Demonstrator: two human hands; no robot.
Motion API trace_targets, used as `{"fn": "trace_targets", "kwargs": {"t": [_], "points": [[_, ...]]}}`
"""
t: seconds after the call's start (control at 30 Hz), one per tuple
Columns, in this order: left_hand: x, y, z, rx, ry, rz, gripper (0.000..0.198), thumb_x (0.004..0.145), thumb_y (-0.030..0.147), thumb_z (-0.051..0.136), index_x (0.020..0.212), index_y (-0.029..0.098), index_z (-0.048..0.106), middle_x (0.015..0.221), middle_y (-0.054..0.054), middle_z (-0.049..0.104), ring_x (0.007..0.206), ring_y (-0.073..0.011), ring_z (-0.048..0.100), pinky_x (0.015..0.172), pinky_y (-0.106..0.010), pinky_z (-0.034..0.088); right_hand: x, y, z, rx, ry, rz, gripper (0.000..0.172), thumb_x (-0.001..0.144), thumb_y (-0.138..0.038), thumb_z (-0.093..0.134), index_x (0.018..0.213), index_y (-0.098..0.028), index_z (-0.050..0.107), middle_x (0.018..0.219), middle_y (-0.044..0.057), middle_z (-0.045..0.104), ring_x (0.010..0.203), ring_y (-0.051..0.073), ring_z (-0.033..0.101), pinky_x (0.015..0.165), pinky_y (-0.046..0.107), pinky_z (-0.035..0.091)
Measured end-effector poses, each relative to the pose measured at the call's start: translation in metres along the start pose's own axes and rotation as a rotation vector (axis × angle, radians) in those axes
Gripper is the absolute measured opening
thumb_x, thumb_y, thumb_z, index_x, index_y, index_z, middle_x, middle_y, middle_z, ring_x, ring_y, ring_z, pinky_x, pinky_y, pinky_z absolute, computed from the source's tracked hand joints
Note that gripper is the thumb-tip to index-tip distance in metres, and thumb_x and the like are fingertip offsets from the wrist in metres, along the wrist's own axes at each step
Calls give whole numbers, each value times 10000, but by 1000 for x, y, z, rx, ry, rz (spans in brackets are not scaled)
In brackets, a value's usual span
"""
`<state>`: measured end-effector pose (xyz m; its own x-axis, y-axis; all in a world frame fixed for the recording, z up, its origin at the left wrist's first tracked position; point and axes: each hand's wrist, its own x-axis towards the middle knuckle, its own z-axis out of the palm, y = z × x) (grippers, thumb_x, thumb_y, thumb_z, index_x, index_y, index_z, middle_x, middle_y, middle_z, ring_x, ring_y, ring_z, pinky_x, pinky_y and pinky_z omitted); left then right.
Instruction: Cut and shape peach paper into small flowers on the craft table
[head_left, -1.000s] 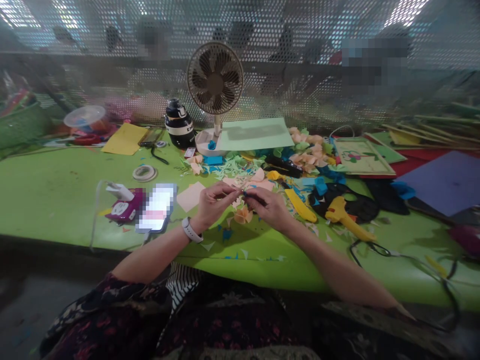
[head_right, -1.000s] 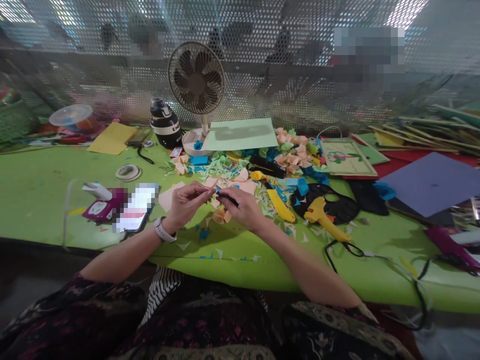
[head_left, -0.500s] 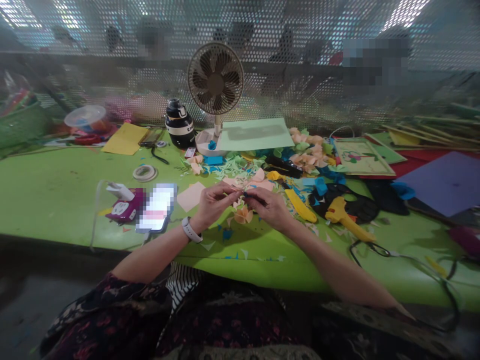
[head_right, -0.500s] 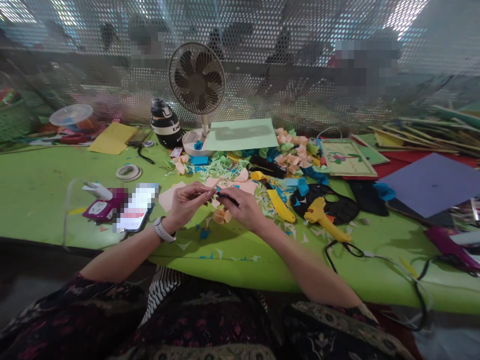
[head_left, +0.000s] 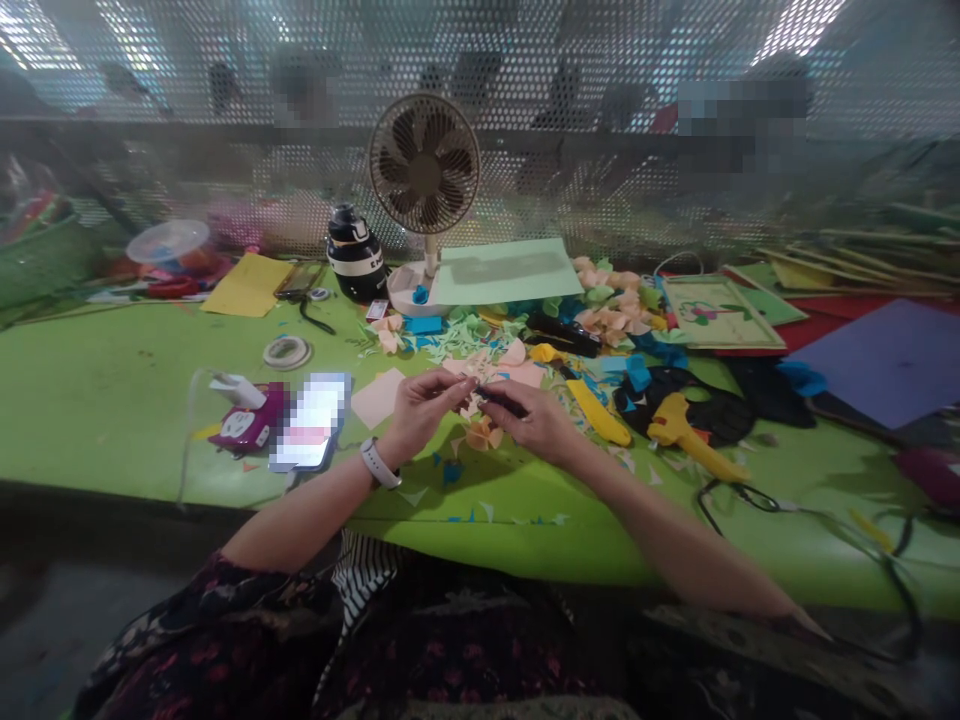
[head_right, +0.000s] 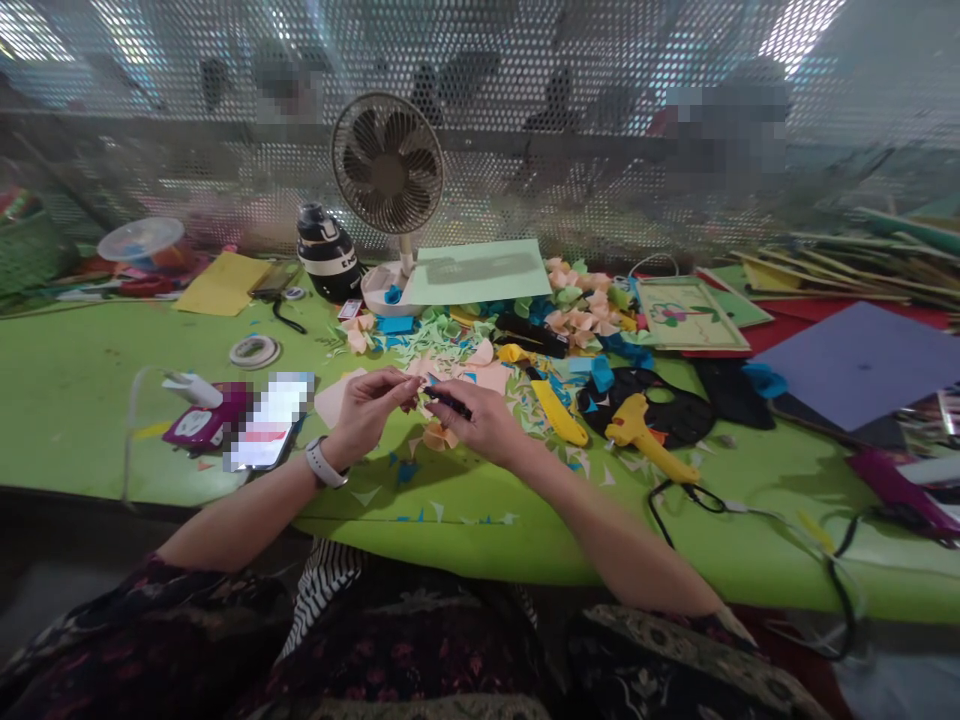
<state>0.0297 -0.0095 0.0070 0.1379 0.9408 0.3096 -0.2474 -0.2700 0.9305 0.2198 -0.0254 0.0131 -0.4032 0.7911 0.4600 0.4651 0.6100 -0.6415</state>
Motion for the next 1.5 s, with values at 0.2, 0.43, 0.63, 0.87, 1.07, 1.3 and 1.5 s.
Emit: {"fn": "trace_targets", "kwargs": {"t": [0.2,0.43,0.63,0.87,1.07,1.3,1.5], "points": [[2,-4,-4,-34,29,-4,249,745,394,820,698,174,713,628,3,663,558,-81,571,556,-212,479,-3,3,6,-112,91,-36,298,939,-379,596,1177,-205,646,1091,107,726,921,219,693,793,351,567],[2,-1,-1,-22,45,2,260,739,392,824,695,164,708,621,4,650,555,-75,561,549,-202,472,-6,4,7,-314,94,-55,327,1018,-364,432,1210,-216,652,1039,110,723,923,226,682,768,337,551],[3,-1,-1,-56,44,6,246,695,365,856,721,157,727,666,-10,683,570,-81,588,549,-201,501,-4,7,3,-327,37,-56,340,1021,-368,431,1237,-222,649,992,95,728,873,215,687,750,333,558],[4,-3,-1,-81,46,-3,246,679,383,861,736,169,754,720,-20,700,586,-82,589,560,-209,507,0,5,1,-134,42,-72,274,1003,-318,481,1176,-211,665,1095,90,738,980,201,702,852,337,574],[5,-7,-4,-112,13,-66,214,695,369,856,784,190,783,735,-21,719,588,-82,577,570,-216,489,1,4,1,-42,16,-35,239,980,-307,518,1122,-191,671,1064,89,746,925,194,715,819,326,581],[6,-5,-3,-157,40,-41,214,662,324,882,642,175,728,587,18,640,566,-72,543,597,-216,472,-3,2,5,-123,19,-35,232,971,-306,530,1126,-188,656,1061,103,747,933,211,710,810,331,564],[5,-5,-3,-129,25,-49,219,683,364,864,774,190,768,740,-19,718,629,-92,604,609,-227,492,-2,1,2,-93,20,-4,232,985,-302,502,1132,-192,645,1069,103,737,898,195,706,783,314,555]]}}
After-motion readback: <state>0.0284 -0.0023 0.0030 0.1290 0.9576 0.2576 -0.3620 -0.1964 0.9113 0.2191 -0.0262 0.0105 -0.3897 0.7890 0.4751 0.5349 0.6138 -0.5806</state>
